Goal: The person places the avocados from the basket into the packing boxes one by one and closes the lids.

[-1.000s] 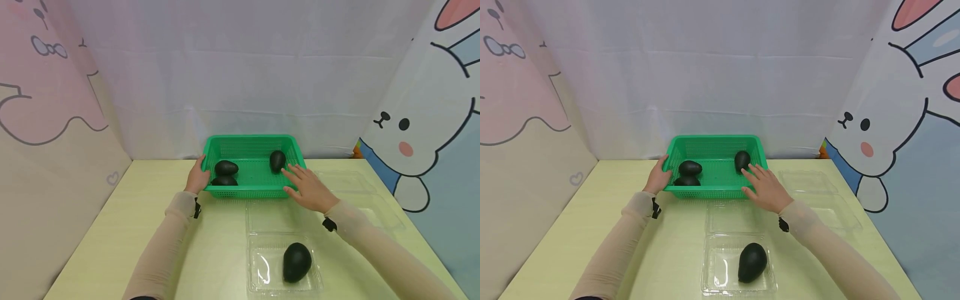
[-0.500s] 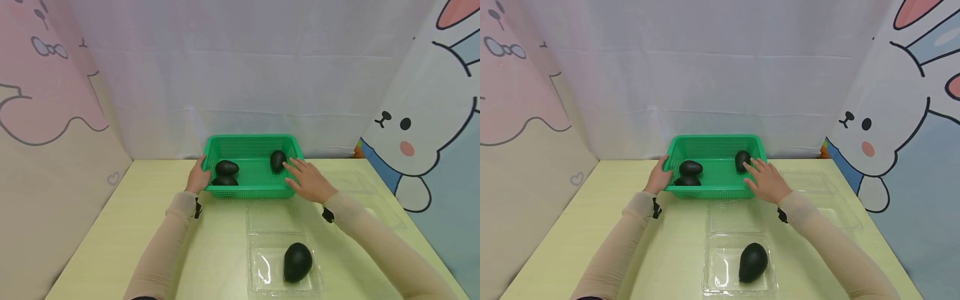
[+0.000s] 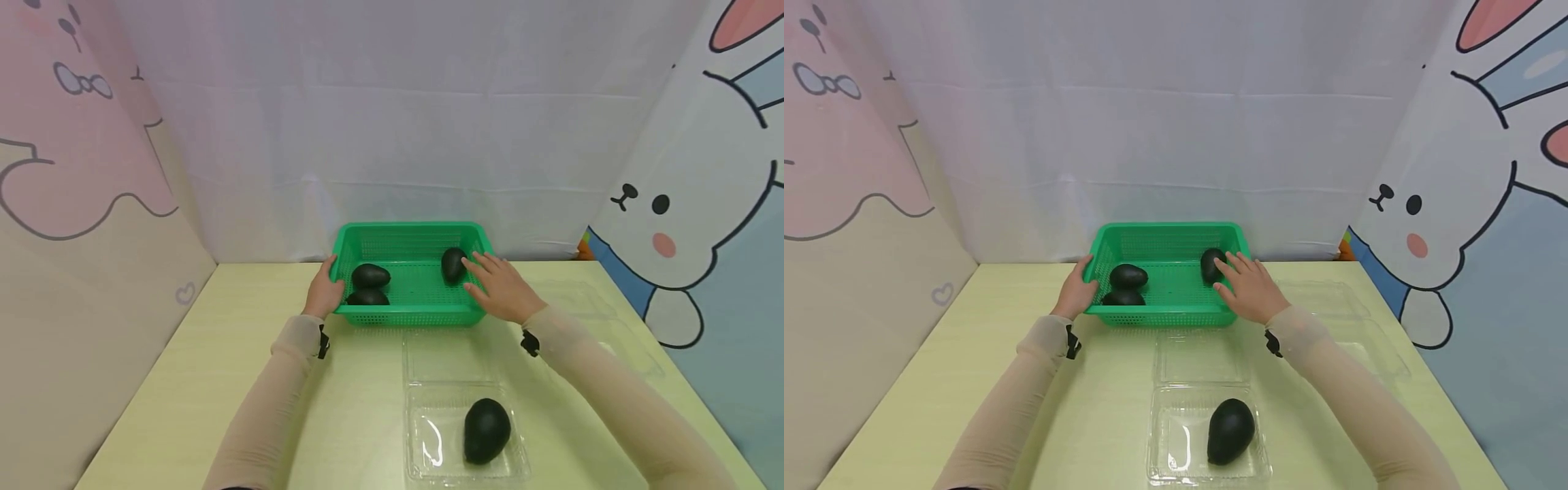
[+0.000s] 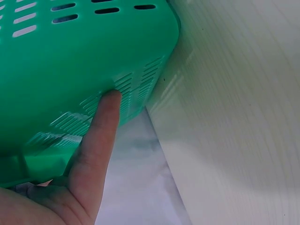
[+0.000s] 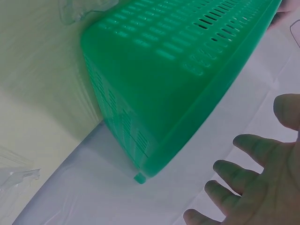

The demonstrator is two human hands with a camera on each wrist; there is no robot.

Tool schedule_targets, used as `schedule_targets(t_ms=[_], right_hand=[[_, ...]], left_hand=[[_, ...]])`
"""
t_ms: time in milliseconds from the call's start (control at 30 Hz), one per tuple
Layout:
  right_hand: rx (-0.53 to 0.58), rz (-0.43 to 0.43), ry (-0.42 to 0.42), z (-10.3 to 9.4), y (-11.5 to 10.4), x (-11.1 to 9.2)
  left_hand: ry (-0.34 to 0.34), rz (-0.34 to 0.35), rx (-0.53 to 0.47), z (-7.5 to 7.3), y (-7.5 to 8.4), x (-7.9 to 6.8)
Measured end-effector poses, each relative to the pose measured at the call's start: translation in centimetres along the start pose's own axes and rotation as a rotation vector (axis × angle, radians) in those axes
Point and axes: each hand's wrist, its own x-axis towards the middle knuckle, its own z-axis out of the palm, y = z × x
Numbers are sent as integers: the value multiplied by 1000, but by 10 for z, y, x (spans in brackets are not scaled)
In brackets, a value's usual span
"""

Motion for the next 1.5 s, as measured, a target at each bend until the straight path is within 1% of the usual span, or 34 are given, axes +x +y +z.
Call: schedule_targets(t_ms=[400,567,700,933,1100,1267,1500], right_hand=[[-6,27,-37,-3,7,14],[-22,36,-33,-9,5,18],[-21,37,-29,-13,2,21],[-18,46,-42,-17,0,28],[-17,45,-43,-18,-3,34],[-27,55,-60,-16,-3,41],[-29,65,-88,-15,3,51]], left_hand=[[4,-2,-6,1,-1,3],[5,2,-21,2,-1,3],[17,10,-14,2,2,1],[3,1,-22,2,0,4],[-1,-5,-14,1,-1,1],[-3,4,-16,1,-2,0],[1,0,-15,1,-1,-1]])
